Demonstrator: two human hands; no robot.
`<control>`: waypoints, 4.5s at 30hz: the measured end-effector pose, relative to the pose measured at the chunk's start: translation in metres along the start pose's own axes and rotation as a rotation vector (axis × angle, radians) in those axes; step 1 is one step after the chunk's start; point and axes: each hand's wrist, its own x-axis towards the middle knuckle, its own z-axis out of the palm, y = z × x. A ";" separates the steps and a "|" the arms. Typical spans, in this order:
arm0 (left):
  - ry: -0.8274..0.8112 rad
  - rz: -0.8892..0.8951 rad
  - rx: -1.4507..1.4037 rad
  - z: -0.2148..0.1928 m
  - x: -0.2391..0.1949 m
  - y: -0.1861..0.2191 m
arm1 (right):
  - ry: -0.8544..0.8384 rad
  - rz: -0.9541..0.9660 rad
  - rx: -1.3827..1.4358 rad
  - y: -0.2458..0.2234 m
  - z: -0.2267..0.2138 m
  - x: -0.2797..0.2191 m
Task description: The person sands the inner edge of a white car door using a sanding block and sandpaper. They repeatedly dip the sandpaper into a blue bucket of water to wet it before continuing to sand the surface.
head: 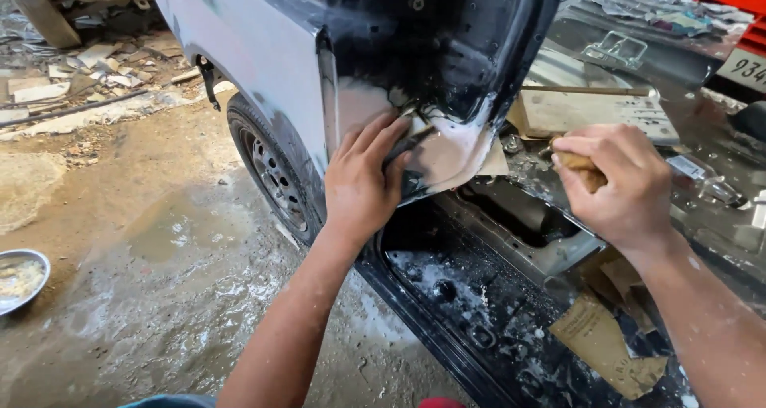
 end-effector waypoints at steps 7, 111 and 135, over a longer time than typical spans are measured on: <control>0.053 -0.019 0.056 0.009 0.004 0.006 | 0.055 0.191 0.275 0.003 0.003 -0.003; 0.025 -0.004 -0.201 0.005 -0.012 -0.006 | -0.080 0.329 0.299 -0.008 -0.004 0.008; 0.073 0.002 -0.212 0.013 -0.016 -0.012 | -0.135 0.327 0.252 -0.006 -0.004 0.004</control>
